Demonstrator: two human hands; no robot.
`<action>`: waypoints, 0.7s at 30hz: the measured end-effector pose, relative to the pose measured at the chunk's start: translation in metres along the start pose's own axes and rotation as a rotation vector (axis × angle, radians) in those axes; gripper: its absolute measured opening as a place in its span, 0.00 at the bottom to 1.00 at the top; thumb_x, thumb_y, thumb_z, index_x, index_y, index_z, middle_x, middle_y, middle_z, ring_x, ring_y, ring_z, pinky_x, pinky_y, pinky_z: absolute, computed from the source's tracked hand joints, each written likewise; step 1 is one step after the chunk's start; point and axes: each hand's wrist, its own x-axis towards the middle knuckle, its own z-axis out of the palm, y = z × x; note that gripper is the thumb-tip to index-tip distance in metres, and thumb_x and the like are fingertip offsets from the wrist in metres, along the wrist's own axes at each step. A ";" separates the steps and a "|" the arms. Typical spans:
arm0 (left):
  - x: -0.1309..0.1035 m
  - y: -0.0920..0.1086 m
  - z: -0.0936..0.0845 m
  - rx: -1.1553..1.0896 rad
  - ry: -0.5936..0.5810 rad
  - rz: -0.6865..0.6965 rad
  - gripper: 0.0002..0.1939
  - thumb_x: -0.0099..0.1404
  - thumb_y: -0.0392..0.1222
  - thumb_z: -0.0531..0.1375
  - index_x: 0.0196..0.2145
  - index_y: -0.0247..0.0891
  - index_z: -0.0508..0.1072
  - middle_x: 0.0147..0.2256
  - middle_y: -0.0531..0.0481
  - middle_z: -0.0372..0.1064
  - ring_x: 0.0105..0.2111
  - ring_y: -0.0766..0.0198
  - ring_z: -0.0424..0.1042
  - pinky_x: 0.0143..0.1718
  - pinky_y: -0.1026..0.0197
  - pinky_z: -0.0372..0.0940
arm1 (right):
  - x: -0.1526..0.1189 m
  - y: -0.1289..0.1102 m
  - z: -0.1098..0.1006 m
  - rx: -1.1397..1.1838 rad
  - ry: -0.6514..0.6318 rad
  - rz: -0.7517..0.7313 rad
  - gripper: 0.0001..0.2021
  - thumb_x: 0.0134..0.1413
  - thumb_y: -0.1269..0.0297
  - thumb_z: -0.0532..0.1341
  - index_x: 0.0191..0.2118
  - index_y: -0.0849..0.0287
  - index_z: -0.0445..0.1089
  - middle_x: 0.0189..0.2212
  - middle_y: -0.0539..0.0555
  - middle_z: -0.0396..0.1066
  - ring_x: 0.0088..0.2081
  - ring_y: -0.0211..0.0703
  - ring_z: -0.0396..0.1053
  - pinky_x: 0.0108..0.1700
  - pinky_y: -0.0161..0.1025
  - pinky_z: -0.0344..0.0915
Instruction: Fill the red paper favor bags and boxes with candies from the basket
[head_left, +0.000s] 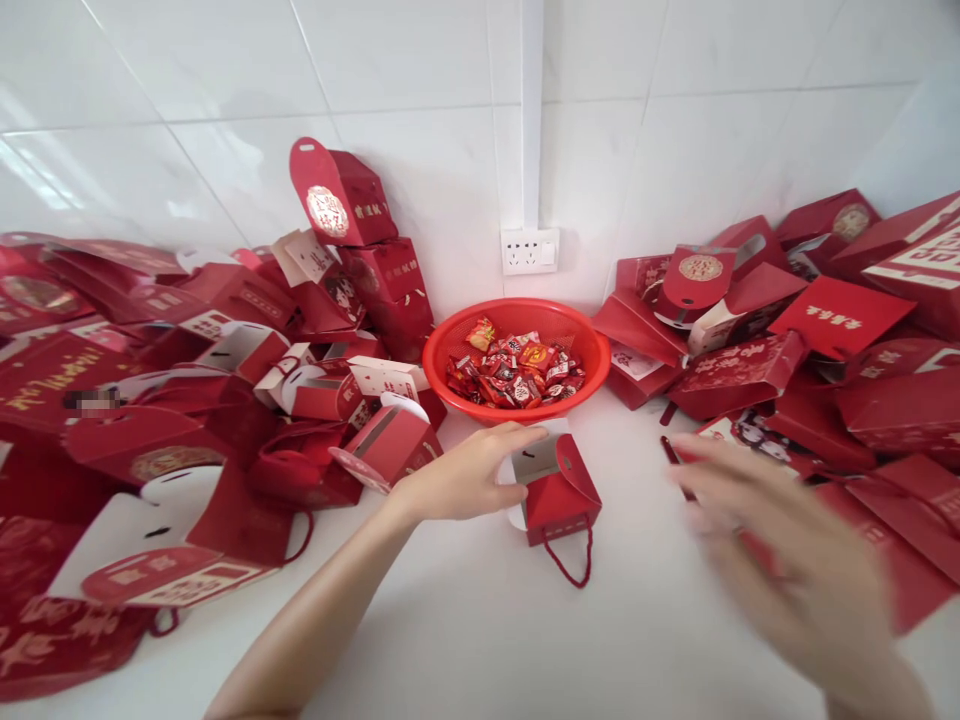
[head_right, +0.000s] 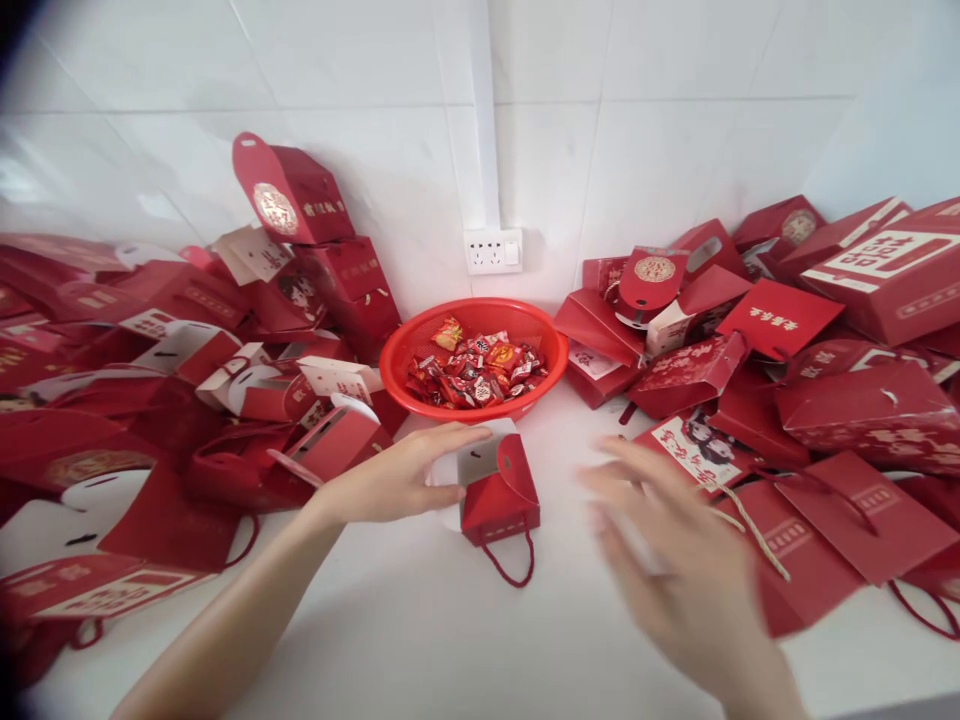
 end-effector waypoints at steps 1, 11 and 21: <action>-0.001 0.000 0.000 -0.010 -0.012 0.009 0.38 0.60 0.35 0.62 0.67 0.45 0.61 0.66 0.45 0.62 0.65 0.51 0.62 0.65 0.47 0.59 | 0.014 -0.013 0.016 0.044 -0.060 -0.083 0.13 0.65 0.66 0.58 0.52 0.52 0.73 0.56 0.60 0.72 0.55 0.54 0.72 0.54 0.50 0.70; -0.001 -0.004 0.002 -0.041 -0.035 -0.123 0.49 0.52 0.44 0.71 0.68 0.39 0.59 0.59 0.38 0.68 0.57 0.46 0.70 0.57 0.49 0.66 | 0.048 -0.039 0.067 0.036 -0.312 -0.210 0.13 0.69 0.61 0.54 0.43 0.59 0.76 0.39 0.58 0.74 0.48 0.52 0.68 0.62 0.59 0.54; 0.002 -0.007 0.004 0.055 -0.196 -0.182 0.43 0.57 0.58 0.67 0.66 0.39 0.64 0.64 0.37 0.63 0.62 0.43 0.66 0.59 0.52 0.62 | 0.050 -0.020 0.047 0.014 -0.492 0.098 0.19 0.70 0.56 0.52 0.35 0.56 0.78 0.32 0.56 0.73 0.38 0.49 0.70 0.46 0.49 0.63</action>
